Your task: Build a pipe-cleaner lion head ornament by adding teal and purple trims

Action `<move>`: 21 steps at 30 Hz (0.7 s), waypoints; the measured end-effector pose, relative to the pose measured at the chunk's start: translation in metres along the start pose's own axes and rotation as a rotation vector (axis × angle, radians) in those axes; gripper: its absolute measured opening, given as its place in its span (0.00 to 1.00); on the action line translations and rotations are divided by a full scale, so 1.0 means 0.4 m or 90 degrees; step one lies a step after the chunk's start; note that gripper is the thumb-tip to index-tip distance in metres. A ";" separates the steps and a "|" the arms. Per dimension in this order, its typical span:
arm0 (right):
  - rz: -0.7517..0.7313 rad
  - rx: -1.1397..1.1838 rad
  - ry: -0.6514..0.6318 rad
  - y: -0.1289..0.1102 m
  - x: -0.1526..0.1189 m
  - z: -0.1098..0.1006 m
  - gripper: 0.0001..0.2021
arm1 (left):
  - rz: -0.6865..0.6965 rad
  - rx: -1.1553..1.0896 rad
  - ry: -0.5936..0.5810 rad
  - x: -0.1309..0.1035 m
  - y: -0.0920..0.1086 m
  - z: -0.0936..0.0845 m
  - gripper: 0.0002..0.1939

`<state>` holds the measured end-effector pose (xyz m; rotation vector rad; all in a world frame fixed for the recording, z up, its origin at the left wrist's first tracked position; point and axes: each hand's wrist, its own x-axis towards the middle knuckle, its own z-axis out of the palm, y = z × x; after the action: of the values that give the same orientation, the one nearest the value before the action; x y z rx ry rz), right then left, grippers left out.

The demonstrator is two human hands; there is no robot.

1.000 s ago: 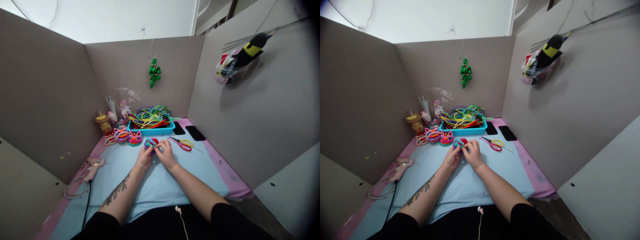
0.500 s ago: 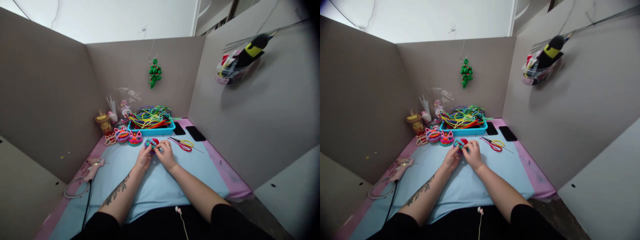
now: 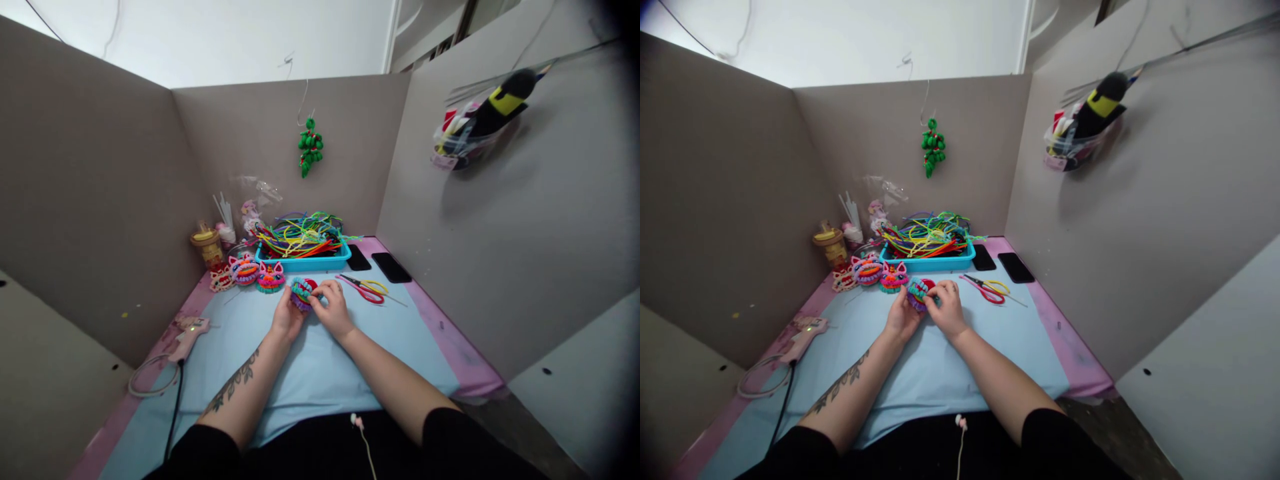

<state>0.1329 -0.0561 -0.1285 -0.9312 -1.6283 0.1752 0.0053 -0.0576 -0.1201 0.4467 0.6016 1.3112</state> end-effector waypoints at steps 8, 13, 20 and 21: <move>0.258 0.196 0.086 0.039 0.012 -0.014 0.10 | -0.015 -0.023 -0.002 0.003 0.011 -0.006 0.16; 0.454 0.395 0.021 0.063 0.018 0.010 0.16 | 0.033 -0.078 -0.063 -0.006 0.020 -0.006 0.27; 0.612 0.626 -0.076 0.062 0.018 0.027 0.14 | 0.001 -0.046 -0.030 0.018 0.010 -0.020 0.32; 0.630 0.640 -0.064 0.068 0.020 0.024 0.13 | -0.007 -0.030 -0.024 0.023 0.007 -0.022 0.32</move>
<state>0.1375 -0.0294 -0.1409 -0.8156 -0.8050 1.5660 -0.0012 -0.0484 -0.1264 0.4278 0.5396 1.3007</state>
